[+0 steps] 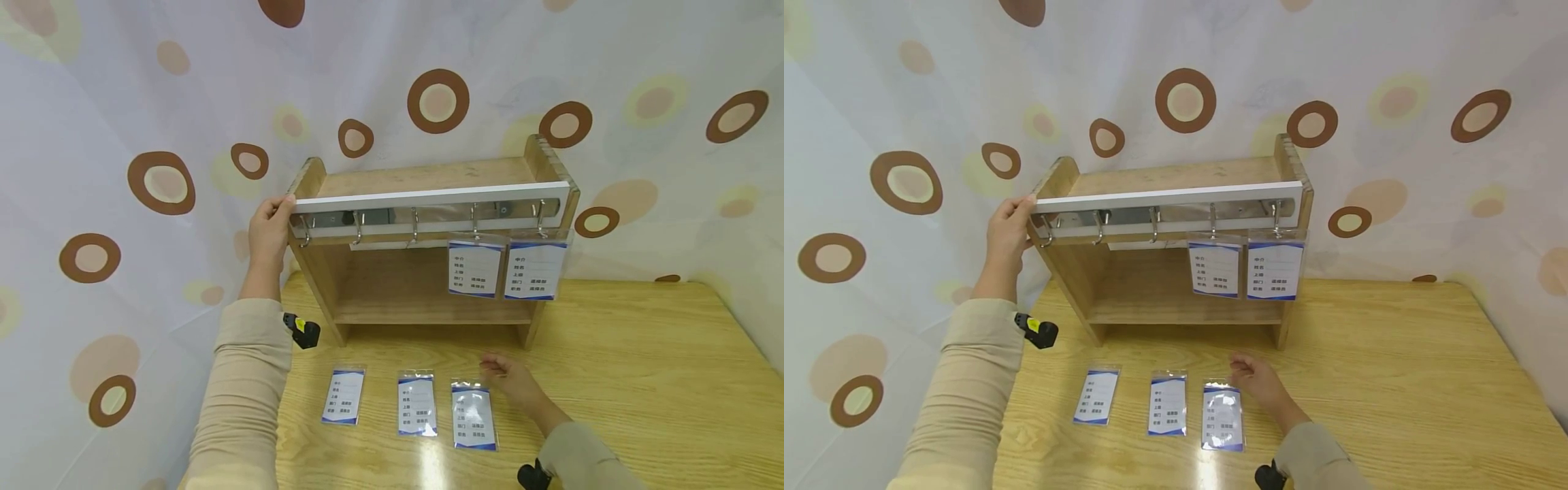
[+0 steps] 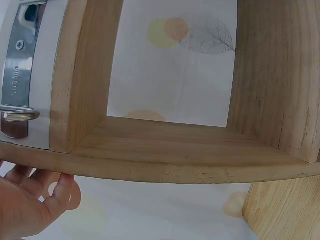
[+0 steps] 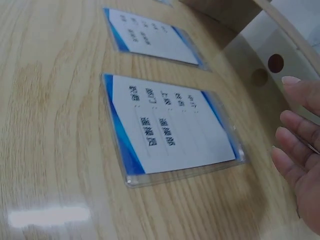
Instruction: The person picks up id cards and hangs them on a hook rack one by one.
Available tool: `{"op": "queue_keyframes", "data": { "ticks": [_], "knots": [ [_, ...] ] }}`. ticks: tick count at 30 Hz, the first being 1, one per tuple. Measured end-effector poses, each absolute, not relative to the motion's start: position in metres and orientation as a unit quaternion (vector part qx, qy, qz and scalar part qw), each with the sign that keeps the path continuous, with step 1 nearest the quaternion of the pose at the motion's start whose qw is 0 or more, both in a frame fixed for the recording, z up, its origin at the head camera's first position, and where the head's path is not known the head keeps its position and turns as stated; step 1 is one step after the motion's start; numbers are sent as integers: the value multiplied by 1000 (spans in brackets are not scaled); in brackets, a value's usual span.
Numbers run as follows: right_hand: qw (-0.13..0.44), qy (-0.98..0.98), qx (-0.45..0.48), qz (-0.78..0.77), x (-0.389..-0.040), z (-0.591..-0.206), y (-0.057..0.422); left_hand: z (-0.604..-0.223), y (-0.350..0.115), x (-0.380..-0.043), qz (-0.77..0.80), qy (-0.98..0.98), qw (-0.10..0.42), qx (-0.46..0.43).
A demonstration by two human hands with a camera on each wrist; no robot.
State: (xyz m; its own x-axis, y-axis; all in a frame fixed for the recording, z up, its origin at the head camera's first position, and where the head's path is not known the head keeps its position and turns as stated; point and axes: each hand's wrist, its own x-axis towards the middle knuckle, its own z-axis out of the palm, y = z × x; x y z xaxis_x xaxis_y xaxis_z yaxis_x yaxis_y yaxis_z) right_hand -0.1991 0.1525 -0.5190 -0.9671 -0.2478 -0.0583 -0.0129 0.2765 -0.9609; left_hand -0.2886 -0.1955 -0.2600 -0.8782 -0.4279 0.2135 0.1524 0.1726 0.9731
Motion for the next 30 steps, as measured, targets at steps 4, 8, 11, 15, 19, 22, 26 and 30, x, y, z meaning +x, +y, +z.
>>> {"op": "queue_keyframes", "data": {
  "ticks": [4, 8, 11, 15, 19, 22, 26, 30],
  "knots": [
    [117, 799, -89, -583, -200, -526, 153, -260, -195, -289, -636, -732, 228, 88],
    [122, 812, -92, -563, -201, -533, 153, -261, -195, -290, -634, -735, 224, 87],
    [121, 824, -95, -546, -200, -536, 154, -261, -195, -289, -635, -735, 218, 90],
    [112, 836, -113, -525, -199, -538, 155, -261, -195, -289, -640, -732, 213, 94],
    [97, 859, -116, -489, -201, -539, 153, -260, -196, -289, -643, -730, 213, 96],
    [70, 889, -116, -438, -203, -544, 150, -260, -196, -289, -644, -729, 212, 94],
    [35, 919, -119, -374, -204, -552, 147, -260, -197, -290, -648, -725, 215, 92],
    [28, 935, -121, -332, -203, -557, 144, -261, -197, -291, -648, -724, 221, 91]
  ]
}}
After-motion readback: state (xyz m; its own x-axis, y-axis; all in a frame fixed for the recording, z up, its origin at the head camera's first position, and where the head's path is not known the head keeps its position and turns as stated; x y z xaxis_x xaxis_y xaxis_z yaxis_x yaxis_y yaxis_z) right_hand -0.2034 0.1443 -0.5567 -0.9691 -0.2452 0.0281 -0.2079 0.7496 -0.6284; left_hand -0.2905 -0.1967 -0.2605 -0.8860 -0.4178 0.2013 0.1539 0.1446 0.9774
